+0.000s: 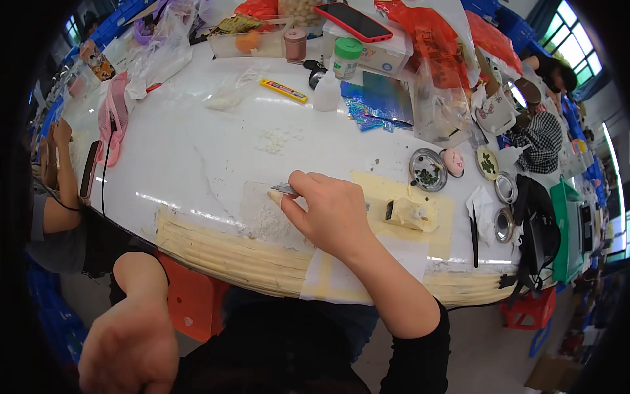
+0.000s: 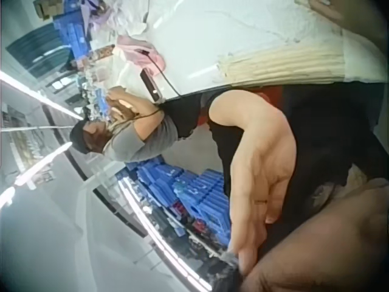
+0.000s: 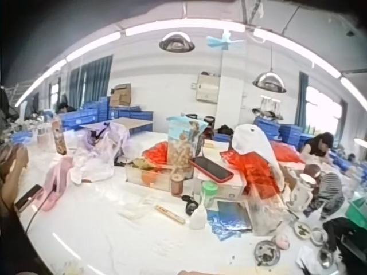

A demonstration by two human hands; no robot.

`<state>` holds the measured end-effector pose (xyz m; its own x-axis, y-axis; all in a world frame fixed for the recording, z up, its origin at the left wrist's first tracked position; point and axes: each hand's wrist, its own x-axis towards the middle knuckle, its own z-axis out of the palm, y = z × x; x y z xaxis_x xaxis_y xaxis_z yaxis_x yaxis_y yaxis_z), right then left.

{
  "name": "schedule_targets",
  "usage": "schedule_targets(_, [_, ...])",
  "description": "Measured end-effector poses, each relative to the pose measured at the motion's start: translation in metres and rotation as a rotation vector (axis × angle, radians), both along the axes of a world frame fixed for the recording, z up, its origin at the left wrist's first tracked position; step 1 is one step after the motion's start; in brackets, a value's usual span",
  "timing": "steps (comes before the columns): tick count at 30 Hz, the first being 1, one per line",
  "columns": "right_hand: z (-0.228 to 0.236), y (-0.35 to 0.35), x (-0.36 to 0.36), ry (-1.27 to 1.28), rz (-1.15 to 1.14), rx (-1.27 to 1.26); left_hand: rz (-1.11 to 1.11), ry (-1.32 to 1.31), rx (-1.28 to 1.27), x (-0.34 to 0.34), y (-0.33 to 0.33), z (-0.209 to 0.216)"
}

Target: Refining and cleaning small plastic toy parts using a handheld tool.

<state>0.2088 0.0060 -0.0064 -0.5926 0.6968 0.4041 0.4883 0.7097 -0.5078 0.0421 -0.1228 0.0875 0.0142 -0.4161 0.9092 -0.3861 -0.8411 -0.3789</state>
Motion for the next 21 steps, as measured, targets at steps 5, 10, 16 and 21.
schedule_targets(5, [0.01,0.002,-0.001,-0.028,-0.035,-0.012,0.623,0.106,0.415,-0.006,0.043,-0.073])
schedule_targets(10, [0.013,0.002,-0.002,0.146,-0.155,-0.017,1.118,0.661,-0.692,-0.054,0.088,-0.093])
schedule_targets(16, [0.015,0.003,0.001,0.127,-0.182,-0.03,0.704,0.938,-1.502,-0.059,0.112,-0.078])
schedule_targets(21, [0.014,0.003,0.001,0.149,-0.169,-0.037,0.757,1.139,-1.487,-0.047,0.12,-0.08])
